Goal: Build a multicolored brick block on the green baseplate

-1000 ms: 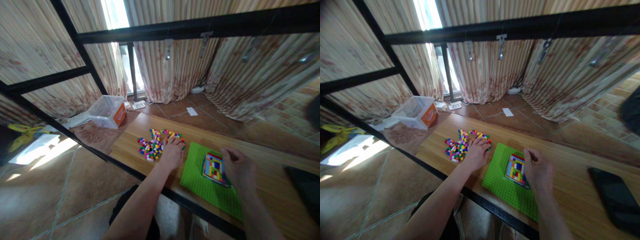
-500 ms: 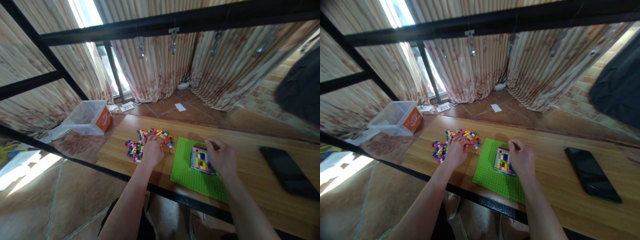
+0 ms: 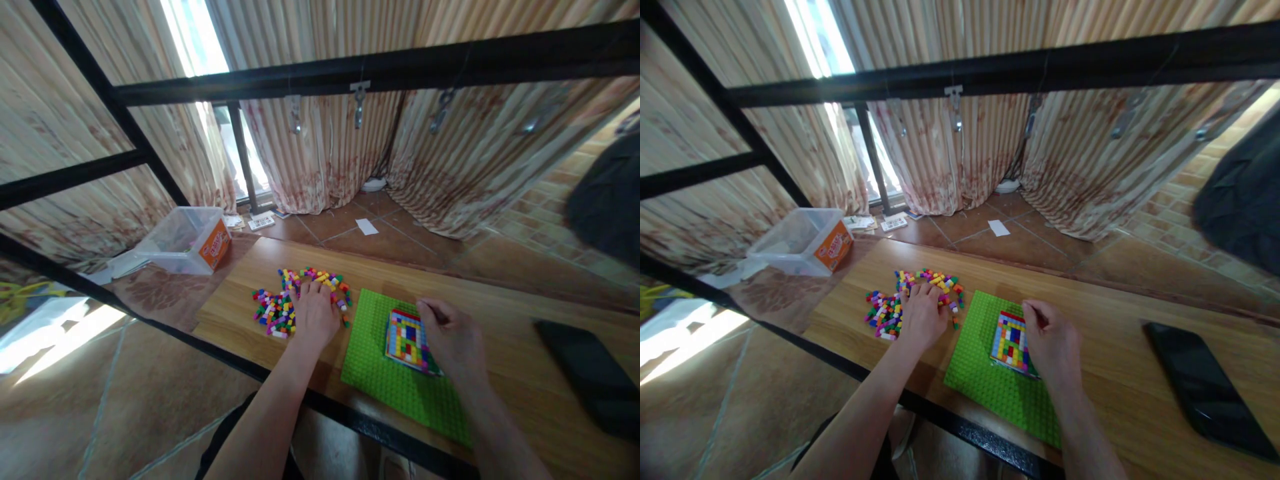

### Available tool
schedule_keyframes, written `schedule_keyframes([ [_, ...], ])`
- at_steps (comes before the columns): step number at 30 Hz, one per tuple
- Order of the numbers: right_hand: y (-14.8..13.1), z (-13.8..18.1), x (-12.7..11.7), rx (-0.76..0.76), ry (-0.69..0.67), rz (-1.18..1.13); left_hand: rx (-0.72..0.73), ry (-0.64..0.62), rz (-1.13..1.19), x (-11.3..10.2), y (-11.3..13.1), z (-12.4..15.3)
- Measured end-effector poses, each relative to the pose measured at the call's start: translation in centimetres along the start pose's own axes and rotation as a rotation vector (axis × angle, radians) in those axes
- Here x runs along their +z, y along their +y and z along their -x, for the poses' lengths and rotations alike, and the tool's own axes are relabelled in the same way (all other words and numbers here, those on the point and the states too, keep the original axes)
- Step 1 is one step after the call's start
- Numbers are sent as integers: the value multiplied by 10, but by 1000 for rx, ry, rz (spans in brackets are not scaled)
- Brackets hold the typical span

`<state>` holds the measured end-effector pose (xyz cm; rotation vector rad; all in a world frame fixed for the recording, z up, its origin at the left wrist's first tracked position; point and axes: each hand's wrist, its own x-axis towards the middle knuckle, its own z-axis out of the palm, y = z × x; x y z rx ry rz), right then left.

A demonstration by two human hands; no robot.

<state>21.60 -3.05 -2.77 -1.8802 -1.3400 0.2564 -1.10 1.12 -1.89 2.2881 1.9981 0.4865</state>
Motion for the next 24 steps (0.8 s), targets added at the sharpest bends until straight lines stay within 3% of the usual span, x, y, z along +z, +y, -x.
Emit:
schedule_keyframes([
  [24, 3, 1, 1, -16, 16, 10, 116, 37, 211, 4, -4, -1],
])
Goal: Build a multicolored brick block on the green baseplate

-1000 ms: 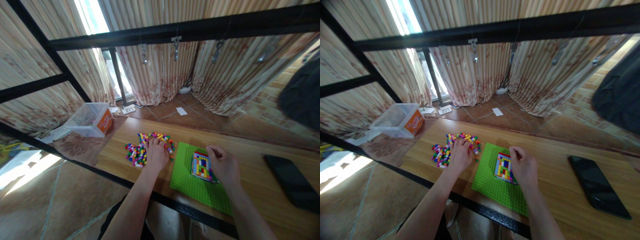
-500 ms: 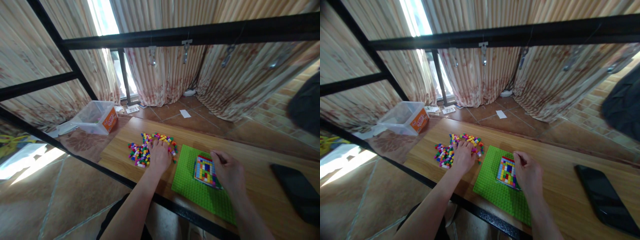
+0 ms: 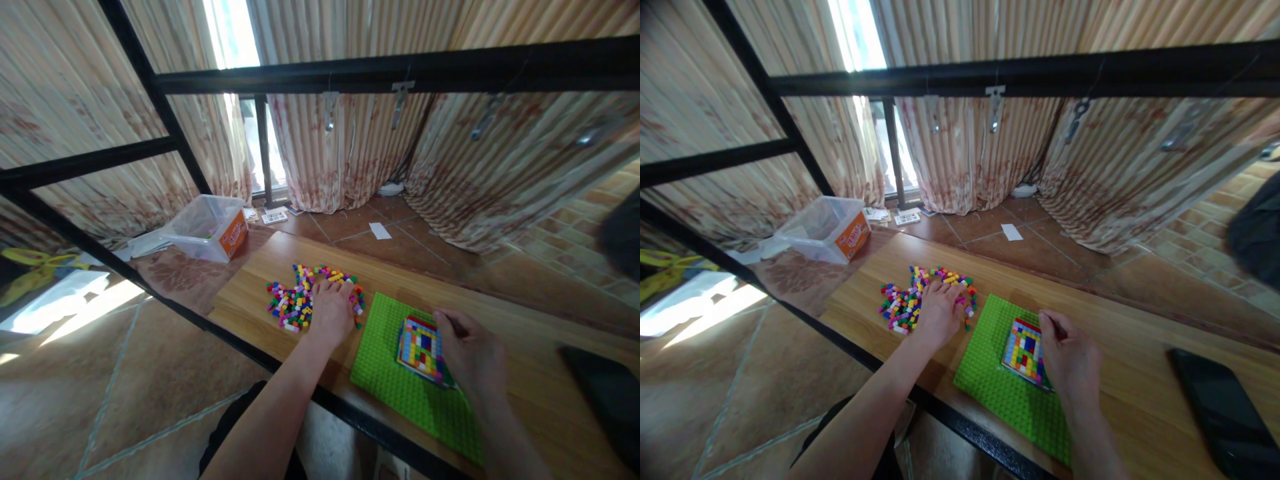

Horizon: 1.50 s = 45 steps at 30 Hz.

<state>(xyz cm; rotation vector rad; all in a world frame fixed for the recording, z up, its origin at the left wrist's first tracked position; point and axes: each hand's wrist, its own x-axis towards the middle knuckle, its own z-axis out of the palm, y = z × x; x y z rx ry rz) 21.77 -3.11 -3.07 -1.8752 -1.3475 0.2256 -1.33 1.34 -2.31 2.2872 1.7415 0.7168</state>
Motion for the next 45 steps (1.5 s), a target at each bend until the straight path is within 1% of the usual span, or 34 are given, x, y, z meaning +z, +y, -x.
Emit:
schedule_keyframes([
  [2, 0, 0, -1, 16, -14, 9, -2, 53, 101, 1, -1, -2],
  [4, 0, -1, -1, 29, -21, 22, -37, 97, 240, 2, -2, -4],
  [10, 3, -1, 1, 36, -17, 14, -251, 159, 650, 4, -4, -11],
  [12, 3, -1, 2, 24, -11, 16, -332, 154, 817, 5, -4, -13],
  [15, 3, 0, 2, -9, -8, 20, -447, 112, 1114, 5, -3, -15],
  [18, 3, 0, 1, -8, -15, 31, -510, 111, 1281, 2, 0, -16],
  [21, 5, -1, 2, 19, -36, 49, -532, 114, 1317, 0, 1, -16],
  [26, 7, -1, 4, 21, -23, 60, -551, 77, 1232, -1, 1, -14],
  [34, 12, -1, 4, 53, -50, 65, -602, 122, 1147, -1, -8, -13],
  [38, 15, -2, 6, 37, -34, 67, -602, 151, 1145, -2, -11, -12],
  [42, 15, -2, 7, 0, -29, 43, -595, 148, 1141, -4, -11, -12],
  [45, 13, -3, 7, 33, -49, 47, -561, 131, 1156, -6, -10, -11],
])
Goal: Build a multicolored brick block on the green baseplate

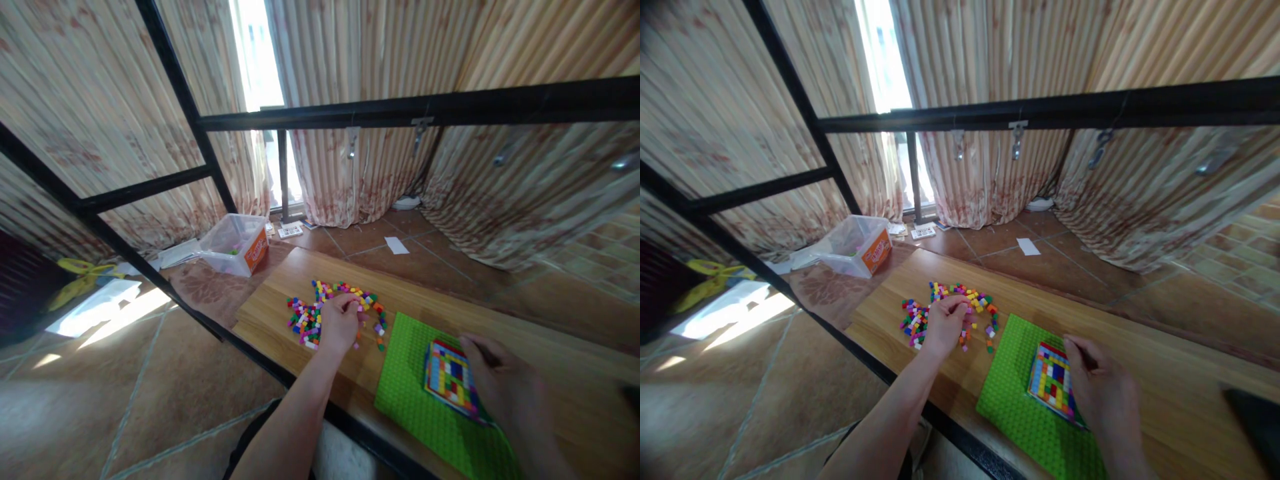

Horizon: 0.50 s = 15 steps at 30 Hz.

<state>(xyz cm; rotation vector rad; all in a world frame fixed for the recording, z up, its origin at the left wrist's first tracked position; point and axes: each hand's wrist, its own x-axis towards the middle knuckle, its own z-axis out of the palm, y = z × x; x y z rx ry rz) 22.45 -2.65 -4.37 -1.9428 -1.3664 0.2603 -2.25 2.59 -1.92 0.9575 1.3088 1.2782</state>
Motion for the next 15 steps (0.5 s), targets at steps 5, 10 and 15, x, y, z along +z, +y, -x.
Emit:
schedule_keyframes([
  [5, -11, 2, -8, 2, 71, 41, 14, -277, 128, 9, -5, 9],
  [10, -41, 22, -11, -30, 42, -100, -56, -509, 215, 22, -8, 24],
  [15, -72, 40, 1, 4, -189, -397, -79, -617, 237, 22, 1, 32],
])
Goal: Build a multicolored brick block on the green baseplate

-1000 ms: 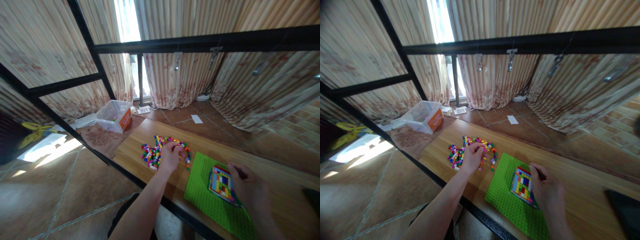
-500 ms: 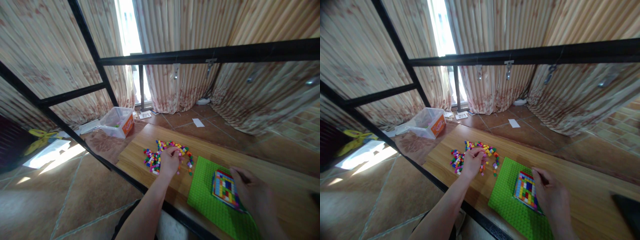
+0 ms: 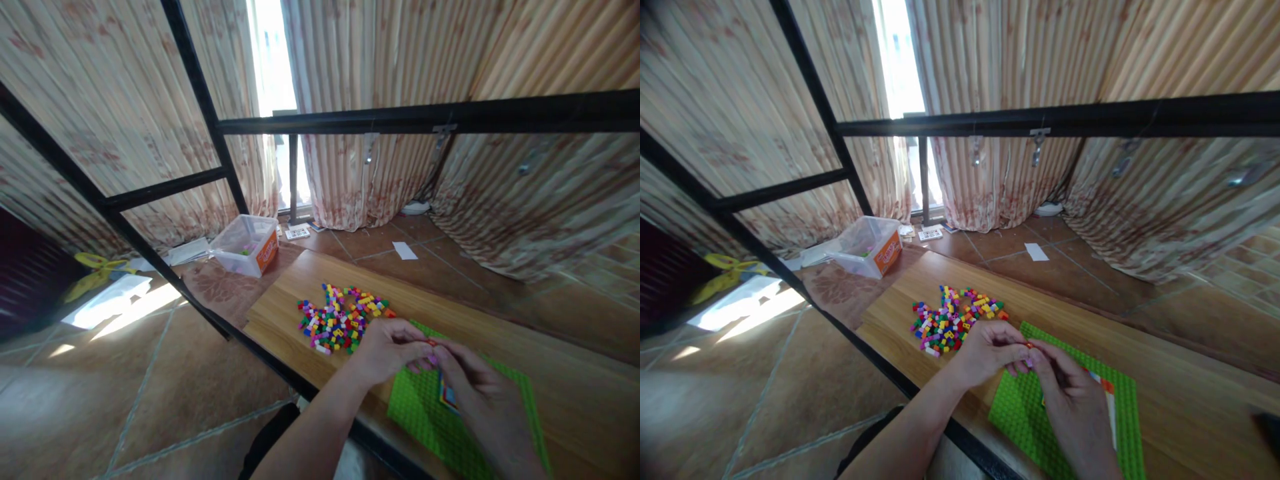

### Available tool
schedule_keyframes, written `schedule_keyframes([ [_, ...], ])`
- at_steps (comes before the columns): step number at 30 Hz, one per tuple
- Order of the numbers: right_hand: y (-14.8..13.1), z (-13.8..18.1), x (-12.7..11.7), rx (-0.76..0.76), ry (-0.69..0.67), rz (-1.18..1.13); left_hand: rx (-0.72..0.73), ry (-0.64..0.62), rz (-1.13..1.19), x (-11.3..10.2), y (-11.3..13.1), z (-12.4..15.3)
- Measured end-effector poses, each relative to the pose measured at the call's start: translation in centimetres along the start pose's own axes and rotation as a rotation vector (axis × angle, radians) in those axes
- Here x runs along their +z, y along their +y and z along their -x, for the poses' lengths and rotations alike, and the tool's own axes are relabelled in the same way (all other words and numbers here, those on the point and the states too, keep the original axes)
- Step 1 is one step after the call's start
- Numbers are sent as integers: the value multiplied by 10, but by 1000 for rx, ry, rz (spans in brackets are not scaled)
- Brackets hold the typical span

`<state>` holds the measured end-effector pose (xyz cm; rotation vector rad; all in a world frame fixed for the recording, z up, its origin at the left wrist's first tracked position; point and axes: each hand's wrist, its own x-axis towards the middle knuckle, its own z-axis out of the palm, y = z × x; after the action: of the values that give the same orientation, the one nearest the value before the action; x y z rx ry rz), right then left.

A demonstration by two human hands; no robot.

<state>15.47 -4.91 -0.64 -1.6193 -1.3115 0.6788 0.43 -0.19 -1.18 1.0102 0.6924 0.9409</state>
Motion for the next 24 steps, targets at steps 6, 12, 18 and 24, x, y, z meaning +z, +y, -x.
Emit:
schedule_keyframes([
  [6, -3, -1, 10, 44, -50, -176, 15, -16, -21, -9, 6, 8],
  [12, -10, -4, 28, 5, -76, -177, 106, 79, -100, -19, 7, 13],
  [18, -4, -4, 47, 149, -220, -403, 133, 42, -152, -34, 14, 21],
  [24, -2, -9, 62, 126, -203, -308, 169, 73, -340, -56, 21, 25],
])
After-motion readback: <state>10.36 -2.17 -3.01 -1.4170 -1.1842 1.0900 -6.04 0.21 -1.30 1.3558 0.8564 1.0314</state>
